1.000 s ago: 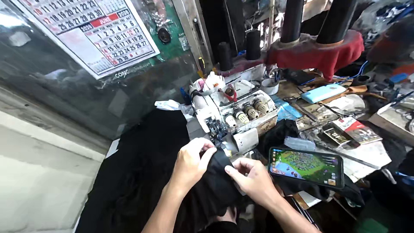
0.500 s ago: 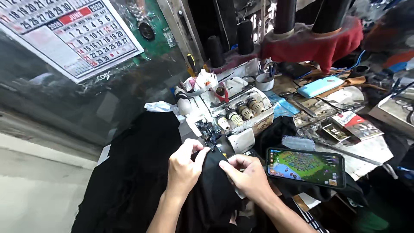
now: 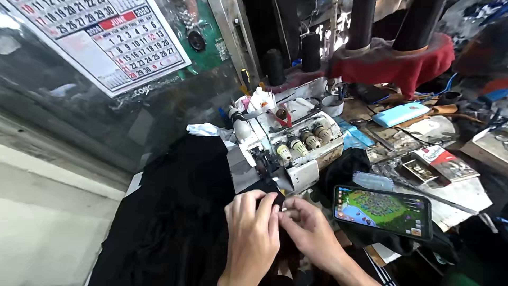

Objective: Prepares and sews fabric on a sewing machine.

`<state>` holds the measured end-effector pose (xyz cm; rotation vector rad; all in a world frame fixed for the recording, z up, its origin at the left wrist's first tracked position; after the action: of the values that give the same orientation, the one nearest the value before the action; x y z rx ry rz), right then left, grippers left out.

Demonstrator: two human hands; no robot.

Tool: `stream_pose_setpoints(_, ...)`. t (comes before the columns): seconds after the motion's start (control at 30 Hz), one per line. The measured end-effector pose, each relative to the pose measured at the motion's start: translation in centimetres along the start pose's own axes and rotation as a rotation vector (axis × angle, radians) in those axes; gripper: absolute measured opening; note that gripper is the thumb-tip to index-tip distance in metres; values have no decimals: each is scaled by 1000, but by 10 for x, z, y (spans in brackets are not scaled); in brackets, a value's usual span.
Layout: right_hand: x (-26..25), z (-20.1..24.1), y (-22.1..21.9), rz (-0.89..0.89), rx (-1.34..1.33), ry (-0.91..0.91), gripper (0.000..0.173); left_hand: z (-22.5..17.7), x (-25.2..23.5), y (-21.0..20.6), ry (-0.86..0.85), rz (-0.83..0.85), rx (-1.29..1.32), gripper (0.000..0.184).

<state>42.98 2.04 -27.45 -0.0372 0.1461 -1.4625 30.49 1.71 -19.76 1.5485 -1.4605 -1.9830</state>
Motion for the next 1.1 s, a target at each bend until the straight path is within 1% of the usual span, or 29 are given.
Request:
stream_pose_setpoints(0.07,12,1,-15,101,-25,-58,31,13,-8,3,6,23,25,29)
stream_pose_setpoints(0.1,17,3,-22,150,-35,-63,31,20,-12,8,18,26,52,28)
stream_pose_setpoints(0.17,21,1,-30,192,-9,-55,17,32,-21,13,75,-17,66,26)
stream_pose_setpoints(0.2,20,-2,-34,203,17,-56,15,40,-22,8,126,-16,54,29)
stream_pose_setpoints(0.3,22,4,-47,276,57,-9,20,67,-17,-16,316,105,48,47)
stream_pose_setpoints(0.33,24,7,-48,293,88,7,22,74,-14,-18,355,146,56,49)
stream_pose_setpoints(0.43,33,2,-47,340,153,7,23,83,-6,-15,340,239,75,51)
stream_pose_setpoints(0.5,45,3,-45,356,134,-8,23,84,-4,0,263,231,4,46)
stream_pose_setpoints(0.57,59,4,-38,335,109,-21,22,75,-1,20,202,212,-87,32)
stream_pose_setpoints(0.6,64,1,-33,308,110,-14,21,65,0,27,173,207,-118,26)
stream_pose_setpoints(0.63,67,-4,-27,275,108,-5,19,49,0,28,145,205,-118,23)
stream_pose_setpoints(0.7,69,-19,-19,209,92,-24,17,8,-5,11,83,187,-58,19)
stream_pose_setpoints(0.73,70,-24,-18,197,88,-55,20,-10,-10,-4,69,205,-15,21)
stream_pose_setpoints(0.77,73,-25,-18,214,94,-82,24,-23,-13,-18,64,262,19,26)
stream_pose_setpoints(0.8,76,-23,-17,237,111,-97,26,-29,-14,-26,81,356,58,32)
stream_pose_setpoints(0.83,79,-19,-13,248,132,-88,27,-27,-12,-23,81,386,131,35)
stream_pose_setpoints(0.9,84,-7,0,222,141,-25,20,-1,-7,7,64,316,345,29)
stream_pose_setpoints(0.97,84,-4,11,156,92,4,14,40,-3,40,83,162,464,20)
stream_pose_setpoints(1.0,80,-7,12,123,78,-13,14,62,-1,51,104,84,452,17)
stream_pose_setpoints(1.03,75,-12,9,108,75,-47,15,83,5,55,133,40,388,17)
stream_pose_setpoints(1.07,70,-15,4,104,88,-79,16,100,16,54,173,38,249,19)
stream_pose_setpoints(1.1,63,-17,-1,123,119,-99,18,108,27,53,198,79,120,25)
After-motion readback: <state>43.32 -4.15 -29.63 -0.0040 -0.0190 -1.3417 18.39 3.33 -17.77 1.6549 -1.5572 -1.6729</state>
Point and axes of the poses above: each hand's wrist, its own x-axis away from the middle knuckle, its own y-axis out of the back of the hand, z = x × y, the point moved 8 cm from there along -x, towards the middle knuckle, and after that the axes turned 7 degrees about -y, right-handed, at the moved point
